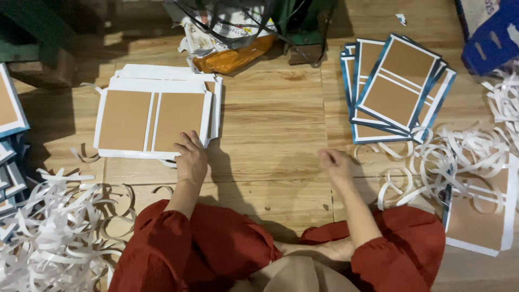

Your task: The person sits on the floor and assembles cardboard frames by folding white paper strips around the edges of rectangular cardboard pieces. They repeatedly pick up a frame, fold the paper tabs over the edges, and press them down to secure the border.

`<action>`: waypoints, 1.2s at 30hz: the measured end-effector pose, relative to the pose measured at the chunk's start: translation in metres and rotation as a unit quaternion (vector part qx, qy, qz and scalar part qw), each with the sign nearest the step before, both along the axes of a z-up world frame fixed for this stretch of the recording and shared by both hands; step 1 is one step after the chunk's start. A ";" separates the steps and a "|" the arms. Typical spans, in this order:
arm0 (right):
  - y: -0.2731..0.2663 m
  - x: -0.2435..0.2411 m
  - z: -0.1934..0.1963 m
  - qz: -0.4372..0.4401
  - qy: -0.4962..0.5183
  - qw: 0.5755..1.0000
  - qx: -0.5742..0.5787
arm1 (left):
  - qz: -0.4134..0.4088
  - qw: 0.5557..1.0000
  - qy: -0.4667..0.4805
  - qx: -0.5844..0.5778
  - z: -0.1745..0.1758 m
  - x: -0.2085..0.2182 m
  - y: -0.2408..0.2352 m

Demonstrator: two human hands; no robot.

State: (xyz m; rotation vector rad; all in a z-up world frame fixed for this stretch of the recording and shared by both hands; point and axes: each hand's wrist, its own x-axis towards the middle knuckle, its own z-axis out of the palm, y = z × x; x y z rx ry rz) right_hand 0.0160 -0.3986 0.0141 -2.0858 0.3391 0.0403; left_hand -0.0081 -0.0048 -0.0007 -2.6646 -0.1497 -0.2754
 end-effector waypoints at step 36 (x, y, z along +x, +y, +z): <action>0.162 -0.047 0.008 0.445 -0.122 0.832 -0.308 | -0.033 0.906 0.231 -0.354 0.023 -0.010 -0.072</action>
